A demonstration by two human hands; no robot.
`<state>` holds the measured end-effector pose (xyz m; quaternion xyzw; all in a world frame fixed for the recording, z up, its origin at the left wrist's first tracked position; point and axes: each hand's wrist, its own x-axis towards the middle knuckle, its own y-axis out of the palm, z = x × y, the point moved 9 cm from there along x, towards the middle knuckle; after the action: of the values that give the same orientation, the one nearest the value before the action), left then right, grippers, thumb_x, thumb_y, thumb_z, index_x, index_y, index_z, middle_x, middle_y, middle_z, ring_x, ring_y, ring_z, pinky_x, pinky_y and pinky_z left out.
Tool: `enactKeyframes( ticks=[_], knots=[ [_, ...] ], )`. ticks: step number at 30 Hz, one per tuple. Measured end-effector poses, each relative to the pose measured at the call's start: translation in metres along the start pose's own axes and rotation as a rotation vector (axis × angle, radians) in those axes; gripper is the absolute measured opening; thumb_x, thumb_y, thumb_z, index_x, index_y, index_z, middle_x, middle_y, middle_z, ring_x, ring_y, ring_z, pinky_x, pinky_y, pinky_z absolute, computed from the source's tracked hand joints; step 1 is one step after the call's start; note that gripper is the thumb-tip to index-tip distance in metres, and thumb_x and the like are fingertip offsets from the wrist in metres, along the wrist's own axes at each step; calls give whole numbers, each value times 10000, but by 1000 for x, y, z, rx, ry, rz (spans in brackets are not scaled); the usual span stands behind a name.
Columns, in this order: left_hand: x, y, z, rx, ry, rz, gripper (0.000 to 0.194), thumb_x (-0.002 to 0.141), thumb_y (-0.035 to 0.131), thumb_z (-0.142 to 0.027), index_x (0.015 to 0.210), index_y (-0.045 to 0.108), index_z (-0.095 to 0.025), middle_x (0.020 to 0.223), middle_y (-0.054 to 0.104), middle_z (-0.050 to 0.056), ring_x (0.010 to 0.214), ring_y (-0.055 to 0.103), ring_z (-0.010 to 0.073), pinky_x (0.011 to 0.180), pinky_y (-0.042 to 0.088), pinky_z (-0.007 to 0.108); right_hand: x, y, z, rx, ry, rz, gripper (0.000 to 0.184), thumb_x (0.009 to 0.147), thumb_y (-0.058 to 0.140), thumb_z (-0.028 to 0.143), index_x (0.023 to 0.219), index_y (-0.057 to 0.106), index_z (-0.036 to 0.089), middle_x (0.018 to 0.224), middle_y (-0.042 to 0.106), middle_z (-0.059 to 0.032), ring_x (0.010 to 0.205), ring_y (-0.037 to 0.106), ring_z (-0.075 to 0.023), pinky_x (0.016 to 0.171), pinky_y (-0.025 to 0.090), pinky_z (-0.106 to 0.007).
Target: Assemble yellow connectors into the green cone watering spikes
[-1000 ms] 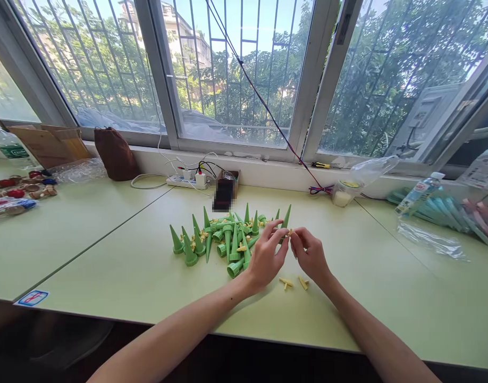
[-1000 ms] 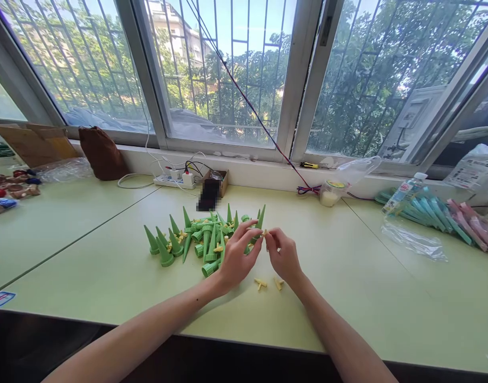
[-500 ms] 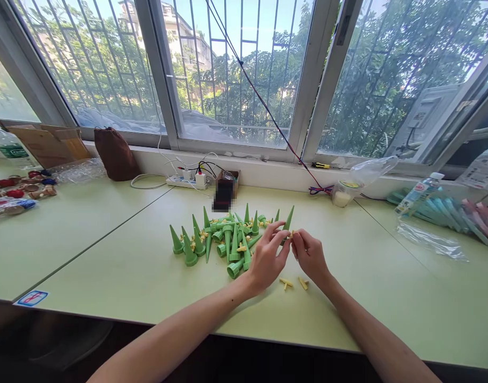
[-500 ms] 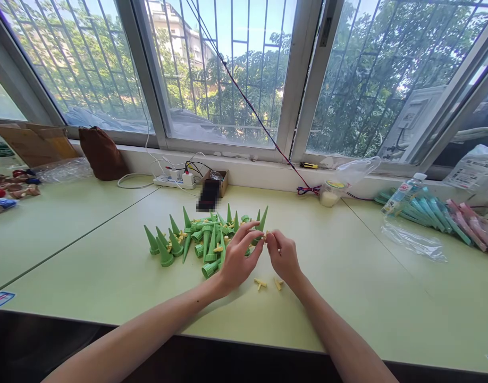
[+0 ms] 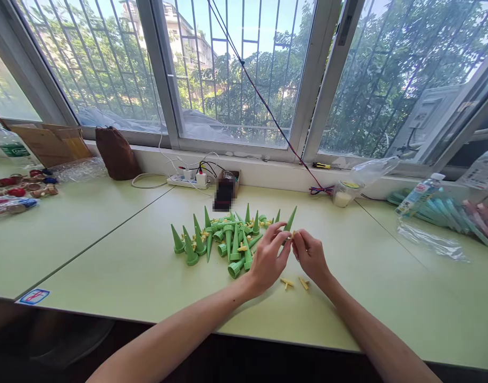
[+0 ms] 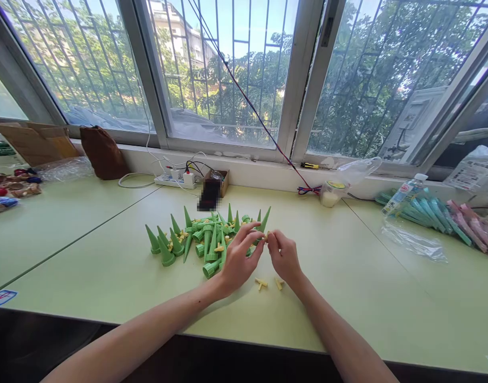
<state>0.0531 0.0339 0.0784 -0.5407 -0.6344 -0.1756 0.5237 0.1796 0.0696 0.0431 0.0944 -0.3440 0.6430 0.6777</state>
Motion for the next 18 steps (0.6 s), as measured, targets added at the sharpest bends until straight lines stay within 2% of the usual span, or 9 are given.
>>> enactKeyframes(
  ticks=[6, 13, 16, 18],
  knots=[
    [-2, 2, -3, -28, 12, 6, 119, 933, 547, -142, 1003, 611, -212, 1255, 577, 96, 955, 659, 158, 872, 571, 330, 1, -1, -5, -38, 3, -13, 471, 1018, 351, 469, 626, 401, 213, 517, 410, 49, 445, 378, -96, 434, 323, -223],
    [-2, 3, -2, -56, 10, 15, 138, 927, 554, -124, 1020, 601, -214, 1231, 547, 96, 954, 647, 155, 868, 571, 325, 1, 0, -8, -18, 26, -2, 528, 1024, 329, 497, 584, 391, 213, 475, 412, 45, 416, 388, -99, 441, 326, -240],
    [-3, 4, -4, -59, 25, 29, 134, 921, 562, -123, 1021, 595, -206, 1212, 543, 97, 943, 653, 154, 854, 575, 315, 4, -12, -3, -66, -22, -74, 482, 1017, 368, 483, 637, 462, 203, 550, 490, 22, 498, 459, -119, 510, 383, -246],
    [-4, 8, -7, -49, 32, 68, 126, 919, 557, -119, 1011, 592, -197, 1191, 548, 97, 930, 658, 154, 832, 579, 308, 5, -24, 0, -66, -52, -143, 385, 999, 430, 470, 758, 547, 194, 654, 566, -2, 592, 528, -142, 577, 435, -257]
  ],
)
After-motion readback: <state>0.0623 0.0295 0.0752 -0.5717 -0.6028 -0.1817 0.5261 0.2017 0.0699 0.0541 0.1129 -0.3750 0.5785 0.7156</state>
